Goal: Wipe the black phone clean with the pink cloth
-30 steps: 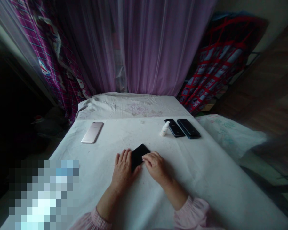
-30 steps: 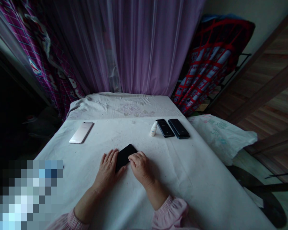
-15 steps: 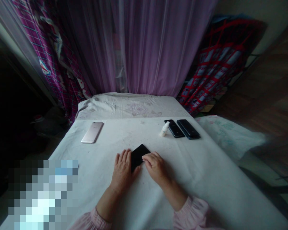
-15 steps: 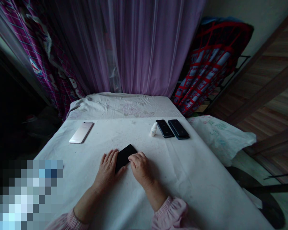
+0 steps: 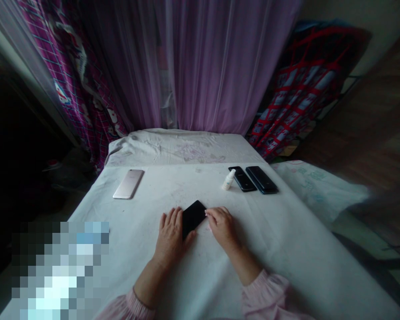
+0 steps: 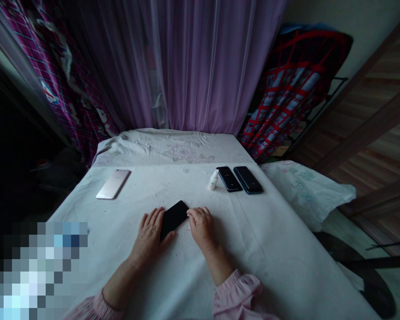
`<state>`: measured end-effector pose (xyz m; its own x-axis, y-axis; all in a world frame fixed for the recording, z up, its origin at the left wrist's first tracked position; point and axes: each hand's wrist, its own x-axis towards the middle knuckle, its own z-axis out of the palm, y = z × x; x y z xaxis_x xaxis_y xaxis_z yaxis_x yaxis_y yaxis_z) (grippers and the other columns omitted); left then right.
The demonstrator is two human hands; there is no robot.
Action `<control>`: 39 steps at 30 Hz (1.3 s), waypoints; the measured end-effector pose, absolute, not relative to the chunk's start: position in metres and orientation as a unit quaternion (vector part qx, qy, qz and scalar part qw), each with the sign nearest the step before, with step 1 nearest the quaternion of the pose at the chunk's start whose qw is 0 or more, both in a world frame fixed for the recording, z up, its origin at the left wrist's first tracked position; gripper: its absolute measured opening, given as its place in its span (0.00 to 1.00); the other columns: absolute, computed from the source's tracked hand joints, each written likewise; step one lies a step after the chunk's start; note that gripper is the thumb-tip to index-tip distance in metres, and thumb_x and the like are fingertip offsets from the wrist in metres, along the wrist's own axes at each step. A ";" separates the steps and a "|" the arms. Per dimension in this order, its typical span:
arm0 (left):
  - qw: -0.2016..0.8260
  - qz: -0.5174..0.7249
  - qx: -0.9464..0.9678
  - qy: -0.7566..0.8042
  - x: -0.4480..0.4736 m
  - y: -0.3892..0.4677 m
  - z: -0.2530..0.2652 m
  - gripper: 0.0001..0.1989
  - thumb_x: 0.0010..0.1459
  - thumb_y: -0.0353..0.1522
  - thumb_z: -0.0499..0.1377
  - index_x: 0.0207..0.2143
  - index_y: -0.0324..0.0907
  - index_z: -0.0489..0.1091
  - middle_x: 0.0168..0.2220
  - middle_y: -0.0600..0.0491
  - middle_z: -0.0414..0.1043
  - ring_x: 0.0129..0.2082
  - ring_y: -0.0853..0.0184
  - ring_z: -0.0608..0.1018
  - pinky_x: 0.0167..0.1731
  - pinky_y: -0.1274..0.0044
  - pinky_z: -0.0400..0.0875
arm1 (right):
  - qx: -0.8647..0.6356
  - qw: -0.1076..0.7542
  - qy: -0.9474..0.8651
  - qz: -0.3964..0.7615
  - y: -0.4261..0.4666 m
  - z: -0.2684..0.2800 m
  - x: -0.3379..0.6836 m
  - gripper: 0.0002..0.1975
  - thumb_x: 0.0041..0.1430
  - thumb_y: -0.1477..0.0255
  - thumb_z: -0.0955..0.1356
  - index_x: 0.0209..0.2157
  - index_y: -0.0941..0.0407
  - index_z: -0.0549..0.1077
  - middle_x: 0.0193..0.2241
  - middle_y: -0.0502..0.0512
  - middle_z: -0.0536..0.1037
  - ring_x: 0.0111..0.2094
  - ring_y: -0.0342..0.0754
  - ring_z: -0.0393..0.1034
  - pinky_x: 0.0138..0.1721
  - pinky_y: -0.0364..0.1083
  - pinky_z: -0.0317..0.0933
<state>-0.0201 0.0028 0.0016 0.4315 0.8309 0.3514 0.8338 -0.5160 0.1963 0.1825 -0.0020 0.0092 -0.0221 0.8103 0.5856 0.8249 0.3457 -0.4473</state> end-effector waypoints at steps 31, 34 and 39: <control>0.001 -0.200 -0.847 -0.492 -0.021 0.003 0.002 0.31 0.61 0.45 0.53 0.60 0.34 0.58 0.60 0.37 0.64 0.61 0.50 0.65 0.59 0.56 0.57 | -0.535 0.402 -0.743 0.030 -0.009 0.011 0.167 0.13 0.56 0.84 0.63 0.34 0.54 0.75 0.32 0.53 0.79 0.36 0.49 0.70 0.38 0.46 0.64; 0.003 -0.194 -0.847 -0.494 -0.021 0.003 0.002 0.32 0.61 0.45 0.53 0.60 0.32 0.58 0.60 0.36 0.64 0.61 0.50 0.65 0.59 0.55 0.56 | -0.552 0.406 -0.728 0.030 -0.006 0.010 0.172 0.13 0.56 0.84 0.63 0.33 0.54 0.75 0.31 0.53 0.79 0.35 0.49 0.70 0.38 0.46 0.64; 0.003 -0.195 -0.847 -0.494 -0.020 0.003 0.002 0.31 0.61 0.45 0.53 0.60 0.33 0.58 0.60 0.37 0.64 0.61 0.49 0.65 0.59 0.55 0.57 | -0.580 0.402 -0.708 0.011 0.001 0.009 0.183 0.12 0.57 0.82 0.62 0.32 0.54 0.75 0.29 0.53 0.79 0.34 0.49 0.69 0.37 0.46 0.63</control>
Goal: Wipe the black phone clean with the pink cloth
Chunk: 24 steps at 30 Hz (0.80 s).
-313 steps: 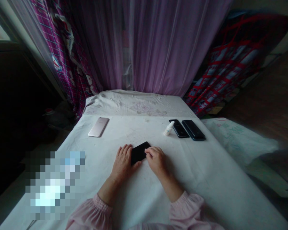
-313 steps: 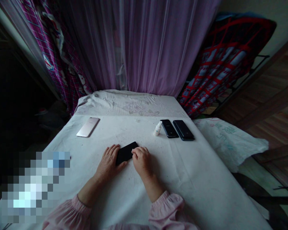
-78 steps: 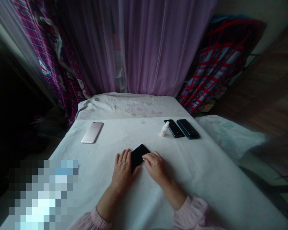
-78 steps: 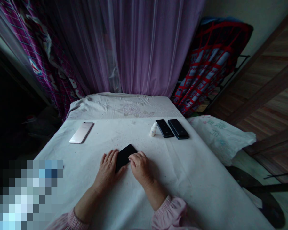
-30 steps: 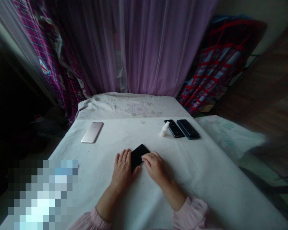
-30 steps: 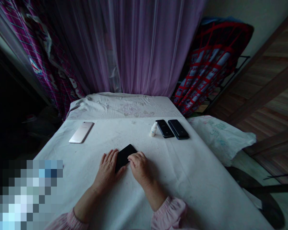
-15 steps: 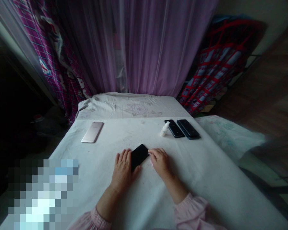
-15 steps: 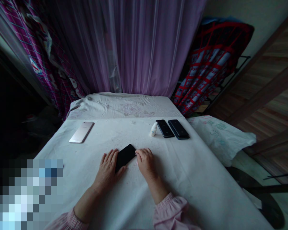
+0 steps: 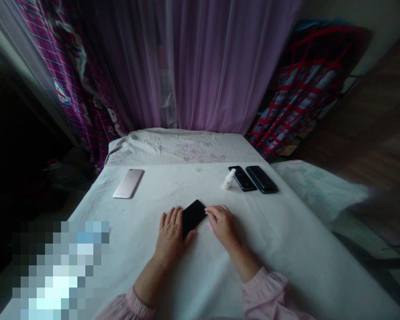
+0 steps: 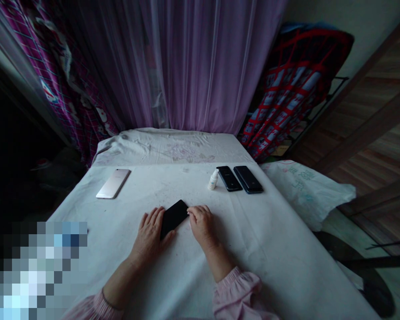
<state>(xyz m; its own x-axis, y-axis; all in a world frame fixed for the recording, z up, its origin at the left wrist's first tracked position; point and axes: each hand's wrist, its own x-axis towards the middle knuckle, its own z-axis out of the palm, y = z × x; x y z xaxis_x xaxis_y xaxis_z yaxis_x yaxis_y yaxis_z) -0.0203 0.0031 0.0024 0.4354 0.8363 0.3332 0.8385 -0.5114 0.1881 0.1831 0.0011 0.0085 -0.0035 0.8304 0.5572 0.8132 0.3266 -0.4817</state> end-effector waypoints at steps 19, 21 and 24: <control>0.000 -0.204 -0.844 -0.496 -0.020 0.003 0.000 0.32 0.61 0.46 0.53 0.60 0.35 0.58 0.59 0.37 0.64 0.61 0.50 0.65 0.59 0.56 0.56 | -0.571 0.404 -0.715 0.006 0.001 0.010 0.181 0.12 0.56 0.83 0.63 0.32 0.54 0.75 0.29 0.53 0.79 0.34 0.49 0.70 0.37 0.45 0.63; -0.007 -0.206 -0.844 -0.494 -0.020 0.004 -0.001 0.32 0.61 0.46 0.53 0.61 0.36 0.58 0.60 0.38 0.64 0.61 0.50 0.65 0.59 0.55 0.55 | -0.579 0.404 -0.708 0.002 0.002 0.010 0.185 0.12 0.56 0.82 0.63 0.32 0.54 0.75 0.29 0.54 0.80 0.34 0.49 0.70 0.37 0.46 0.63; -0.023 -0.203 -0.853 -0.481 -0.025 0.006 0.000 0.32 0.61 0.45 0.54 0.61 0.36 0.57 0.61 0.38 0.63 0.62 0.50 0.64 0.60 0.56 0.54 | -0.581 0.391 -0.714 0.009 -0.001 0.012 0.186 0.12 0.57 0.82 0.63 0.32 0.54 0.75 0.29 0.53 0.79 0.34 0.49 0.70 0.37 0.46 0.63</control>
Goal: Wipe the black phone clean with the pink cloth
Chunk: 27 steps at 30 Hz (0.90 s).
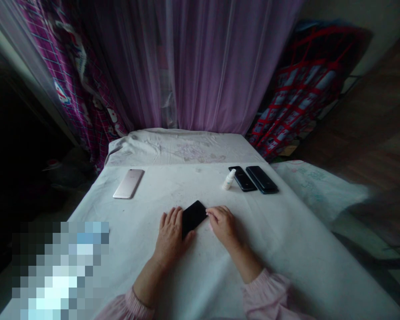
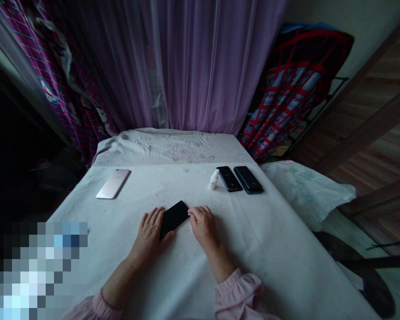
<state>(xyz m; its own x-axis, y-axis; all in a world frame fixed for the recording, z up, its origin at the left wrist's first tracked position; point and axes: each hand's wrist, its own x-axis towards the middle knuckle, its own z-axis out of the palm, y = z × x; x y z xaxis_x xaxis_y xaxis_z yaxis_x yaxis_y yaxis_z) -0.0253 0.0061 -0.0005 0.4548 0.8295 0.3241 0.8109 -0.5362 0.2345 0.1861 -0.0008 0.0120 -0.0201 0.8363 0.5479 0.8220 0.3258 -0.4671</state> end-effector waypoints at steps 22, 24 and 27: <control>0.061 0.178 0.862 0.471 -0.029 0.011 0.012 0.31 0.60 0.46 0.55 0.60 0.38 0.59 0.61 0.39 0.62 0.62 0.48 0.62 0.59 0.50 0.51 | -0.588 0.343 -0.732 0.009 0.028 0.018 0.172 0.12 0.55 0.83 0.64 0.29 0.53 0.76 0.28 0.52 0.79 0.33 0.49 0.69 0.36 0.44 0.60; 0.055 0.183 0.858 0.476 -0.028 0.010 0.013 0.30 0.60 0.45 0.56 0.60 0.38 0.60 0.61 0.40 0.63 0.62 0.49 0.62 0.59 0.51 0.52 | -0.593 0.336 -0.732 0.009 0.033 0.019 0.170 0.12 0.55 0.83 0.64 0.29 0.53 0.76 0.28 0.52 0.79 0.33 0.49 0.69 0.36 0.44 0.60; 0.052 0.184 0.854 0.484 -0.025 0.009 0.015 0.29 0.60 0.44 0.56 0.59 0.39 0.60 0.60 0.41 0.64 0.62 0.49 0.63 0.60 0.52 0.53 | -0.597 0.337 -0.728 0.009 0.035 0.020 0.169 0.12 0.55 0.83 0.65 0.29 0.53 0.76 0.28 0.52 0.79 0.33 0.49 0.69 0.36 0.44 0.60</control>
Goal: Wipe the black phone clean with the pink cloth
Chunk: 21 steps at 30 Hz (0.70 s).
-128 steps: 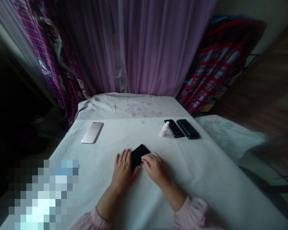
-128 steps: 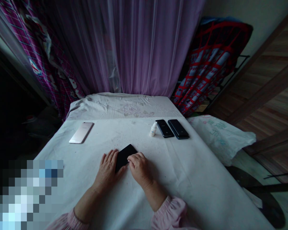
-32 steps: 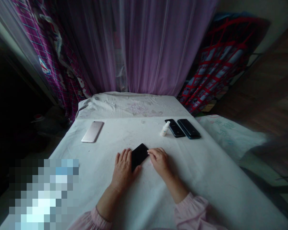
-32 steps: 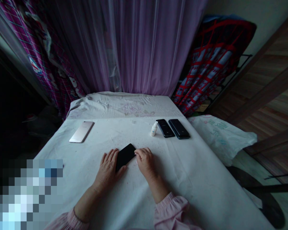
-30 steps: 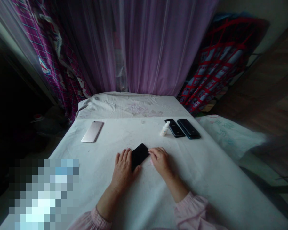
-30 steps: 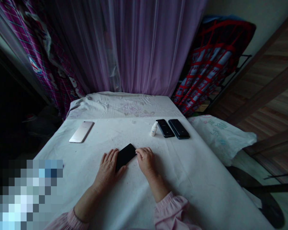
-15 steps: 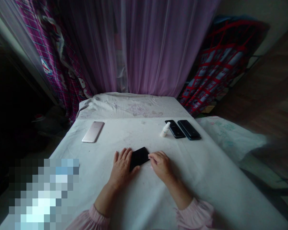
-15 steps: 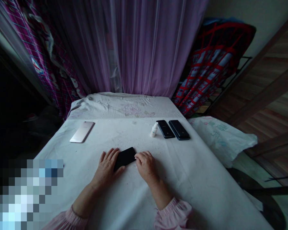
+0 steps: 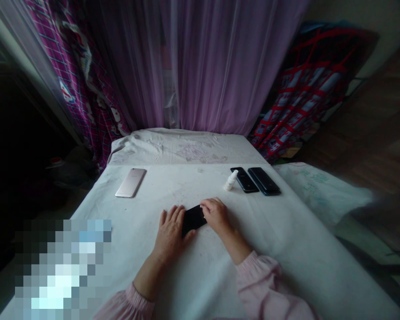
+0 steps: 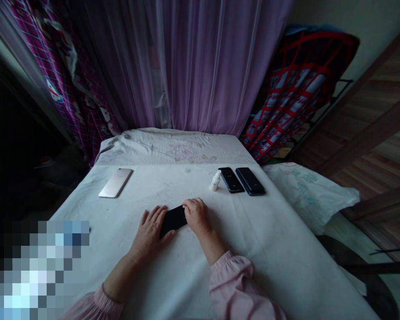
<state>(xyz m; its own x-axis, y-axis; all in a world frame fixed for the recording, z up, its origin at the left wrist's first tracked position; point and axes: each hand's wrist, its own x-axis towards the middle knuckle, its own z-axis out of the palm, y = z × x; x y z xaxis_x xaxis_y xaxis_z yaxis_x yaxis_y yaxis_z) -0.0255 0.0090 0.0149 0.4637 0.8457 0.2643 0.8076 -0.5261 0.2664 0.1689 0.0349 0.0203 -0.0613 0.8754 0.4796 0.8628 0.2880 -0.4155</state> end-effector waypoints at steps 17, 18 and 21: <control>0.065 0.181 0.855 0.481 -0.026 0.009 0.016 0.29 0.59 0.44 0.57 0.59 0.38 0.60 0.61 0.40 0.63 0.62 0.49 0.63 0.60 0.52 0.53 | -0.619 0.352 -0.701 0.030 0.018 0.022 0.171 0.11 0.54 0.82 0.65 0.28 0.53 0.76 0.28 0.51 0.80 0.32 0.48 0.71 0.35 0.44 0.61; 0.063 0.184 0.854 0.482 -0.025 0.009 0.016 0.29 0.60 0.44 0.56 0.59 0.38 0.60 0.61 0.41 0.63 0.62 0.49 0.63 0.60 0.53 0.53 | -0.623 0.347 -0.701 0.029 0.024 0.023 0.169 0.11 0.54 0.82 0.65 0.28 0.53 0.76 0.27 0.51 0.80 0.32 0.48 0.71 0.35 0.43 0.61; 0.054 0.193 0.852 0.484 -0.025 0.009 0.014 0.29 0.60 0.44 0.56 0.59 0.39 0.61 0.60 0.41 0.64 0.62 0.50 0.63 0.60 0.54 0.53 | -0.636 0.337 -0.694 0.022 0.038 0.023 0.162 0.12 0.53 0.82 0.65 0.27 0.52 0.76 0.26 0.52 0.79 0.31 0.48 0.70 0.34 0.43 0.60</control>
<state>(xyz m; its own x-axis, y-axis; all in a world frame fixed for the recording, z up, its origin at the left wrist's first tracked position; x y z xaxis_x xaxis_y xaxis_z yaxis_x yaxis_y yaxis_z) -0.0250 0.0087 0.0142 0.4580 0.8447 0.2770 0.8033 -0.5267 0.2779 0.1625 0.0381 0.0235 0.0368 0.8975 0.4394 0.8672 0.1898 -0.4603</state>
